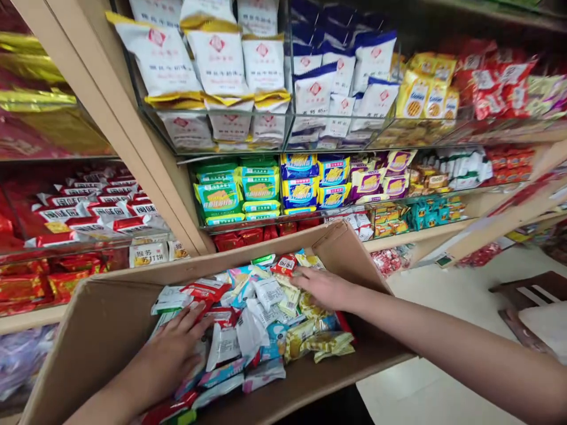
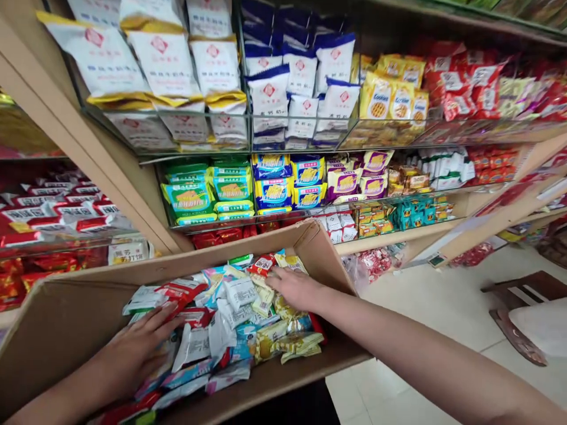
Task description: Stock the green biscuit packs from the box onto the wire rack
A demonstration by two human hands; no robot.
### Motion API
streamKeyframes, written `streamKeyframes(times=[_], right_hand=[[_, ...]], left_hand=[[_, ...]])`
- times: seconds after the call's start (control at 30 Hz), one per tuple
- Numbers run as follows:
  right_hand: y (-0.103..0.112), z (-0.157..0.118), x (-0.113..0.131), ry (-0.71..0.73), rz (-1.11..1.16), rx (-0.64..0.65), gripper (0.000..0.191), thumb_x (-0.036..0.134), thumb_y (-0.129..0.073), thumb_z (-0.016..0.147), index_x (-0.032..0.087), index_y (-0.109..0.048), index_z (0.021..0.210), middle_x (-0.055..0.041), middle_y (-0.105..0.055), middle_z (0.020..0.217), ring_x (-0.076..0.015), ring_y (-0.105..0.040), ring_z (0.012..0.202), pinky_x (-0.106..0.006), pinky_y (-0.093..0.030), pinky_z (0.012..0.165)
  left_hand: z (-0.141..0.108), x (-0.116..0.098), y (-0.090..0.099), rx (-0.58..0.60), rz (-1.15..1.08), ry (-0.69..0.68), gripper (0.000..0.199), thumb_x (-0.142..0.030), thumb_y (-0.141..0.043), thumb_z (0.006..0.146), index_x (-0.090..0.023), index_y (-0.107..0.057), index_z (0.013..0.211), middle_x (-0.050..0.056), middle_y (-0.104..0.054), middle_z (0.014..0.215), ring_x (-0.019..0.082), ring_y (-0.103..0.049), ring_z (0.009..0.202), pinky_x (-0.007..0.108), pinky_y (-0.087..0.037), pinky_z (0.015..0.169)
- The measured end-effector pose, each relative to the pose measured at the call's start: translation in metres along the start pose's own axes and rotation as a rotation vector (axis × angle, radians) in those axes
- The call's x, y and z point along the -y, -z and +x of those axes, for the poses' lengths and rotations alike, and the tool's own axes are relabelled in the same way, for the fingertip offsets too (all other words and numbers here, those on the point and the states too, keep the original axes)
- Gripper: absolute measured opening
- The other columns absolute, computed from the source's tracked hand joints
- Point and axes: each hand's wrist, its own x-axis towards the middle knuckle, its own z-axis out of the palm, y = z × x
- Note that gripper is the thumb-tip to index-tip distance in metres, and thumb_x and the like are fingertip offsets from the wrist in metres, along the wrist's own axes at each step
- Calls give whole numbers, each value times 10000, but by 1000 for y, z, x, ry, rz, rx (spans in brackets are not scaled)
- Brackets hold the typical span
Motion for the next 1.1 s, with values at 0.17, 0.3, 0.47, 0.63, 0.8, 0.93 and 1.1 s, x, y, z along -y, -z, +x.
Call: streamKeyframes(times=[0.17,0.3,0.47,0.63,0.8,0.93,1.1], right_hand=[[7,-5,-1,-96,25,11,425,-10,-549,713,96,-559,1125,-200,-467,1280,-290,-445,1178,-390,-409,955],[15,-7,6,-160,66,48,229,79,-517,804,92,-597,1018,-179,-567,1108,-261,-520,1068,-371,-412,920],[1,-7,26,-177,148,259,142,233,-609,773,122,-646,852,-120,-656,876,-231,-623,827,-286,-471,728],[-11,-2,47,-315,136,178,378,377,-591,798,71,-568,1018,-170,-601,1024,-258,-597,945,-303,-472,798],[-9,10,53,-367,40,89,508,417,-708,697,85,-541,1043,-178,-566,1044,-321,-596,921,-395,-500,765],[-10,16,51,-332,-43,78,474,364,-704,717,119,-536,1087,-168,-589,1006,-323,-637,797,-405,-518,657],[-3,16,44,-265,-107,94,279,57,-471,794,87,-587,1046,-204,-620,987,-302,-650,817,-360,-508,655]], left_hand=[[-1,9,-7,-2,-75,23,596,-185,-487,763,-266,-378,1343,92,-287,1465,284,-249,1343,432,-318,1054],[0,16,-18,-32,-120,115,604,-199,-487,784,-281,-336,1363,115,-236,1485,348,-285,1318,489,-353,1001],[-2,12,-16,41,-160,157,585,-192,-451,815,-256,-307,1379,115,-189,1501,296,-335,1303,403,-346,1019],[-1,7,-8,111,-233,172,597,-224,-435,818,-240,-273,1392,105,-126,1516,305,-332,1304,420,-319,1041],[-3,10,-8,151,-275,202,637,-222,-463,778,-257,-283,1388,92,-159,1511,283,-299,1326,413,-299,1064],[-5,13,-11,139,-282,207,663,-204,-461,768,-237,-253,1397,132,-169,1502,284,-308,1320,413,-306,1063],[-7,15,-13,102,-324,196,650,-204,-495,745,-252,-325,1371,118,-179,1500,279,-326,1311,410,-321,1057]])
